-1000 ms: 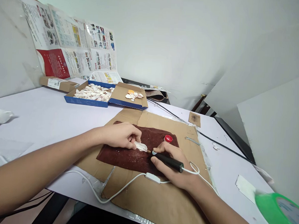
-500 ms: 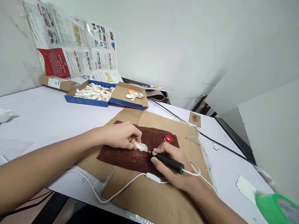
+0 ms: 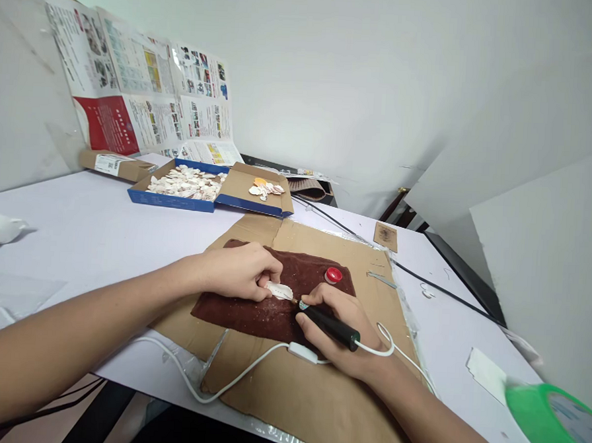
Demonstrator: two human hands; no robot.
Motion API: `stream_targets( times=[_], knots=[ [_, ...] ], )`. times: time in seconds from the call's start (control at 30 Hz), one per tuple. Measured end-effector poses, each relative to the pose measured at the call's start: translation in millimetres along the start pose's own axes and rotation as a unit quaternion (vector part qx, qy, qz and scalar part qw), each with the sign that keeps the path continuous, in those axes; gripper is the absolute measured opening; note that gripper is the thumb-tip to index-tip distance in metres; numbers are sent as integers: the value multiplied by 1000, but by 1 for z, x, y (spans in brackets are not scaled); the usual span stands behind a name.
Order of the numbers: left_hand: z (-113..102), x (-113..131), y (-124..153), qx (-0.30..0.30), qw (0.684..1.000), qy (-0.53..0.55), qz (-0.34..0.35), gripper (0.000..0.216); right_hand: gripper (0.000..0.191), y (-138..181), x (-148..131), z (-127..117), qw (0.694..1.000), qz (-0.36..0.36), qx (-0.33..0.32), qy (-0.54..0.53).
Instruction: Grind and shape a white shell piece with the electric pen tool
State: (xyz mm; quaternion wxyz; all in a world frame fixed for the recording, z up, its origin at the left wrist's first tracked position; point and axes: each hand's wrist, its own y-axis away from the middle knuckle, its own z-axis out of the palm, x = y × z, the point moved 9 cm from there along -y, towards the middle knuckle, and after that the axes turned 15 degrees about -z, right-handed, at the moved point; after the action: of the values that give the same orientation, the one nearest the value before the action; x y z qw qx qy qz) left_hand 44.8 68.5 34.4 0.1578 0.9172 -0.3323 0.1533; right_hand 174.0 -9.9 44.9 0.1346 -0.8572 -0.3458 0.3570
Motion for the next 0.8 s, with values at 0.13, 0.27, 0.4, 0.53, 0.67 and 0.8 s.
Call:
stream_targets(
  times=[0.13, 0.27, 0.4, 0.53, 0.67, 0.8],
  knots=[
    [0, 2, 0, -5, 1000, 5, 5, 14, 9, 1, 4, -1, 1000, 17, 20, -9],
    [0, 0, -1, -4, 1000, 8, 4, 11, 14, 3, 15, -6, 994, 89, 50, -27],
    [1, -3, -2, -6, 1000, 16, 2, 14, 25, 2, 21, -9, 990, 122, 50, -43],
    [2, -4, -3, -16, 999, 32, 2, 21, 30, -3, 26, -7, 986, 149, 15, -72],
    [3, -6, -4, -25, 999, 35, -14, 22, 27, -16, 26, -6, 987, 144, -15, -73],
    [2, -7, -4, -28, 999, 37, -27, 12, 23, -37, 20, 0, 991, 110, -65, -48]
  ],
)
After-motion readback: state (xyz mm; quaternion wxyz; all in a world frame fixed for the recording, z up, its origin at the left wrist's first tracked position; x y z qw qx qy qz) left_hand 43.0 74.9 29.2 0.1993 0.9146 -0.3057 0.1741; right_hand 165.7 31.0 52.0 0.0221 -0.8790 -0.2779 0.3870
